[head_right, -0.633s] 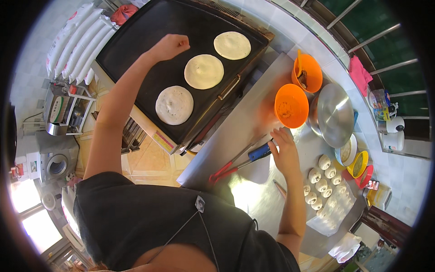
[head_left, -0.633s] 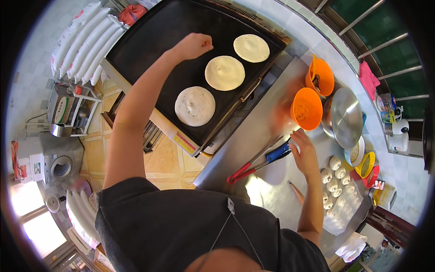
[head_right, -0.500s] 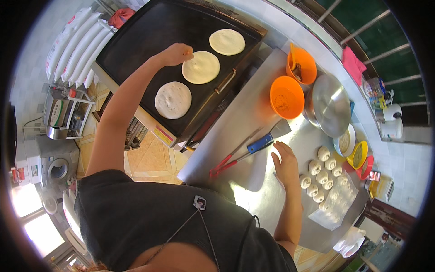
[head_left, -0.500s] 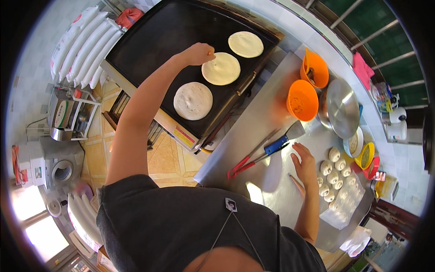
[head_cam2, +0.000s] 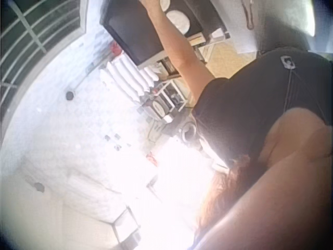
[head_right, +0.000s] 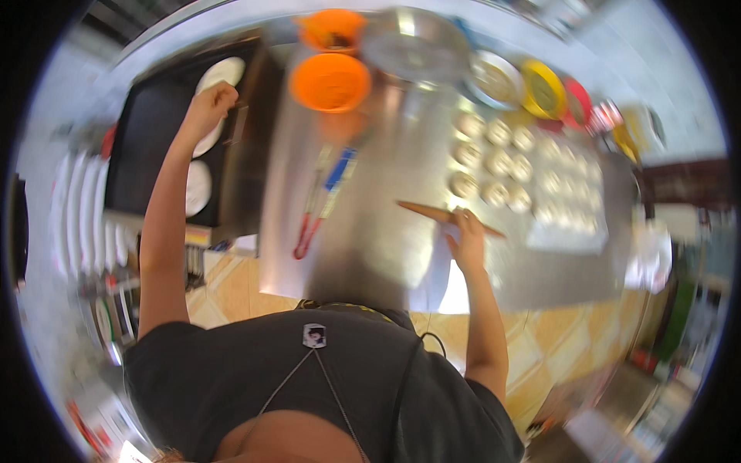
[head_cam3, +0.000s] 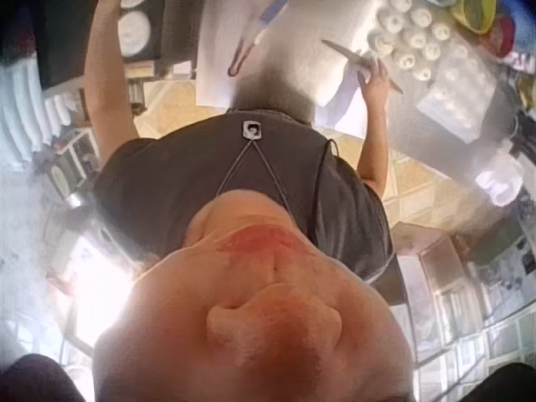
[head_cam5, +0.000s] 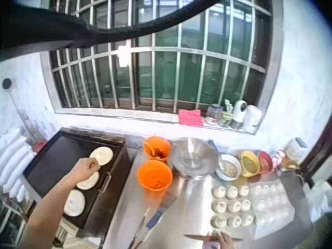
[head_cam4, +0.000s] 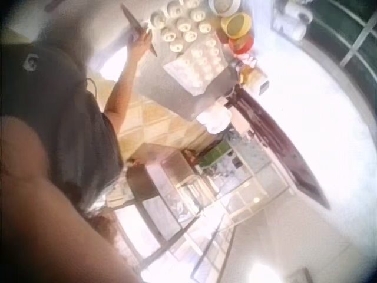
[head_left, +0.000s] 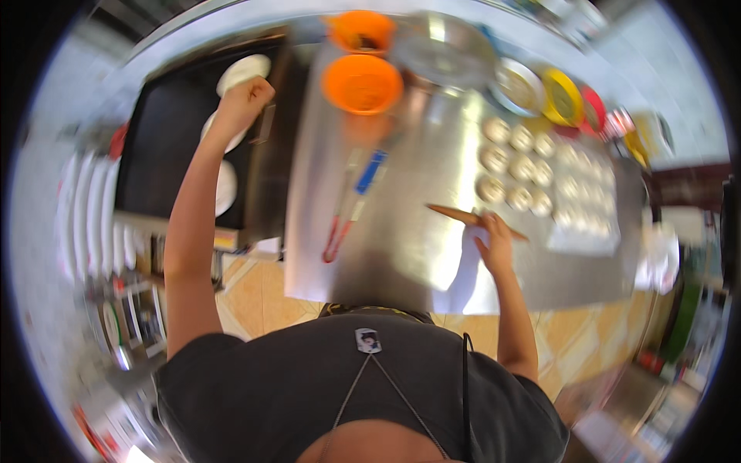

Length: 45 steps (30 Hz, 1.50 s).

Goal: The person cleans a flat-top grill with a cloth and liquid from a bowl, then rolls out dough balls into flat circles using a rolling pin. The flattened dough is placed onto the hot grill to cook.

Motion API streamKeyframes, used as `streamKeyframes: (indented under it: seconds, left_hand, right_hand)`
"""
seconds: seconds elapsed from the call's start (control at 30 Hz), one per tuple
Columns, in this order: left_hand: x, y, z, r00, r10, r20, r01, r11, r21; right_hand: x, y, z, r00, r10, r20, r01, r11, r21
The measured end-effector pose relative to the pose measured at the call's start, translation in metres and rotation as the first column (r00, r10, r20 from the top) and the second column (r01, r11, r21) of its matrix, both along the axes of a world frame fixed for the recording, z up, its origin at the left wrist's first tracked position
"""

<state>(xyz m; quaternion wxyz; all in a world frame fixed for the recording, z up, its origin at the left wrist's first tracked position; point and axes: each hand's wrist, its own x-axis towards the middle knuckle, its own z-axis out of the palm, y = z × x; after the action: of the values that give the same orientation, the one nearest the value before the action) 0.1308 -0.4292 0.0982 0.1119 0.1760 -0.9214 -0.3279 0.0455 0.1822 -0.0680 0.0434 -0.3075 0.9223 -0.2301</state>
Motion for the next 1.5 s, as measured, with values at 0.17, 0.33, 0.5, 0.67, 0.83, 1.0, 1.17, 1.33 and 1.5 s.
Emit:
streamKeyframes:
  seconds: [0.17,0.33,0.5,0.67,0.83,1.0,1.17,1.33,1.5]
  left_hand:
    - [-0.124,0.247,-0.058,0.814,-0.581,0.003,0.573,0.804,0.161]
    - [-0.225,0.383,-0.158,0.848,-0.529,0.03,0.528,0.838,-0.134]
    - [-0.249,0.455,-0.159,0.889,-0.282,0.36,0.362,0.915,-0.176]
    - [-0.248,0.443,-0.172,0.912,-0.246,0.328,0.344,0.895,-0.285]
    - [-0.184,0.432,-0.127,0.952,-0.254,0.17,0.284,0.94,-0.189]
    - [-0.051,0.418,-0.116,0.92,-0.15,0.363,0.199,0.975,-0.101]
    - [0.027,0.433,-0.161,0.863,-0.053,0.502,0.161,0.972,-0.174]
    - [0.014,0.445,-0.166,0.934,-0.046,0.354,0.156,0.944,-0.29]
    - [0.015,0.458,-0.195,0.943,-0.137,0.304,0.241,0.911,-0.335]
  right_hand:
    - [0.005,0.003,-0.01,0.982,0.002,-0.186,-0.018,0.996,-0.088]
    - [0.008,0.021,-0.045,0.957,0.03,-0.287,-0.074,0.986,-0.146]
    - [0.021,0.046,-0.036,0.958,-0.034,-0.286,0.003,0.994,-0.109]
    - [0.018,0.047,-0.031,0.963,-0.011,-0.269,-0.036,0.984,-0.172]
    - [0.017,0.052,-0.033,0.964,-0.01,-0.265,-0.046,0.978,-0.204]
    - [0.014,0.05,-0.044,0.947,-0.01,-0.32,-0.045,0.986,-0.162]
    - [0.011,0.041,-0.068,0.959,-0.018,-0.282,-0.016,0.993,-0.118]
    - [0.014,0.043,-0.045,0.947,-0.06,-0.316,0.009,0.987,-0.163]
    - [0.015,0.04,-0.044,0.957,-0.069,-0.281,0.033,0.991,-0.13]
